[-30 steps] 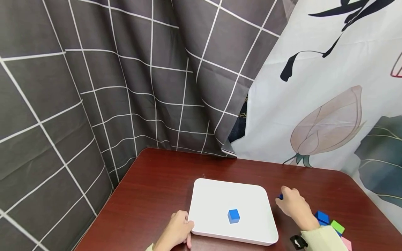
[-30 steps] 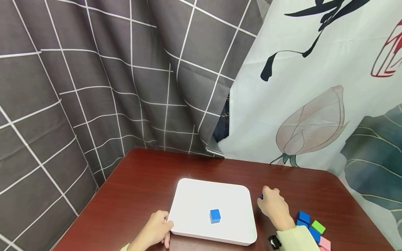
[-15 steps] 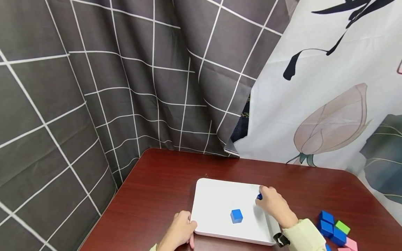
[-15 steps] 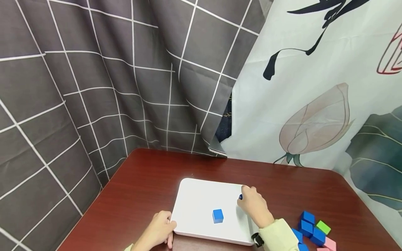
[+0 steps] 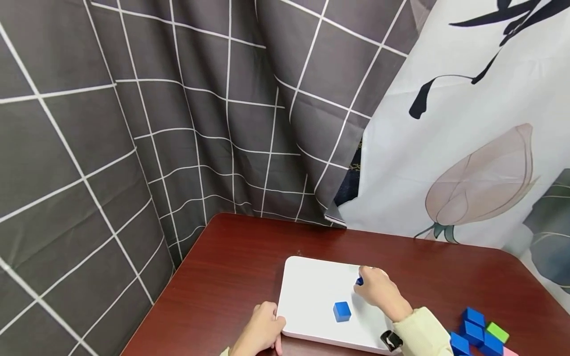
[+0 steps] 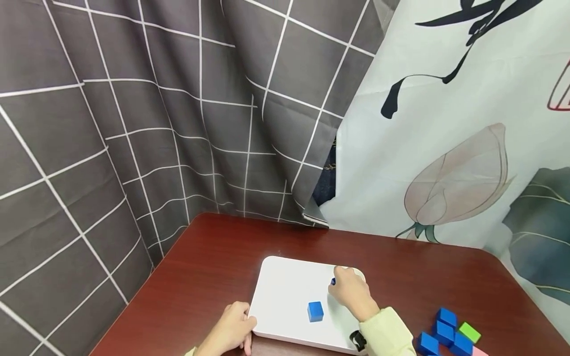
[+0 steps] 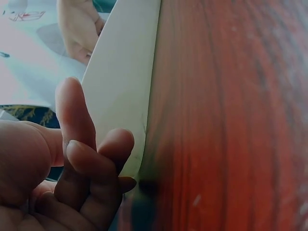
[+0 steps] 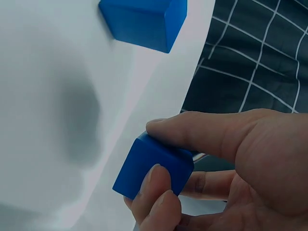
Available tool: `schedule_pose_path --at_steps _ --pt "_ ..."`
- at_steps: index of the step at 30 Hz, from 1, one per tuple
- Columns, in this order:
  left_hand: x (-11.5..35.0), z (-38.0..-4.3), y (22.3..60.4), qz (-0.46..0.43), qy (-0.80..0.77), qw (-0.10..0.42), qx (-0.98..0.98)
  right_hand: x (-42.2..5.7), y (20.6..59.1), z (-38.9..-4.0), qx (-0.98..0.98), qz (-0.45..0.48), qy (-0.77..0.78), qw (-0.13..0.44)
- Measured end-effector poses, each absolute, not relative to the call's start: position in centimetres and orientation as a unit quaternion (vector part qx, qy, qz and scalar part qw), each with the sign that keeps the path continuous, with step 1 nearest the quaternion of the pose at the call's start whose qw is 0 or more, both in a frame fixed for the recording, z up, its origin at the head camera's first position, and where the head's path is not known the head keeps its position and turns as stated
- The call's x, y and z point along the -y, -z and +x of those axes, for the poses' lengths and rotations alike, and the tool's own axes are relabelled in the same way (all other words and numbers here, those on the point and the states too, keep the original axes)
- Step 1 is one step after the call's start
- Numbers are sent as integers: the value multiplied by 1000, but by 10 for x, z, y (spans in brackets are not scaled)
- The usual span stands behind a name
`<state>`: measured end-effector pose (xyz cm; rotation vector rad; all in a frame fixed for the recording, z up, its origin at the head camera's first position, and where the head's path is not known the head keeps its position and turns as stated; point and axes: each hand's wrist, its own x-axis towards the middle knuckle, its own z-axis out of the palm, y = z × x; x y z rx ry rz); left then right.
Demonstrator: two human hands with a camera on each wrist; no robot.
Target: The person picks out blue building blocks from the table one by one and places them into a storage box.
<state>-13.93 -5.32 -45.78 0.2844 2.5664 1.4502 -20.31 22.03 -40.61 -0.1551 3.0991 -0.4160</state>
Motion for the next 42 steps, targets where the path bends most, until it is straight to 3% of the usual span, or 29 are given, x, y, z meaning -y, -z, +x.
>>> schedule_pose_path --at_steps 15,26,36,42 --pt "54 -135 459 82 -495 101 -859 -215 424 -210 -985 -46 159 53" --pt "62 -134 459 83 -507 101 -852 -211 410 -211 -983 -31 139 112" --pt "62 -134 459 83 -514 105 -847 -264 379 -210 -983 16 169 75" --pt "58 -133 458 81 -517 109 -845 -320 381 -204 -981 77 149 95"
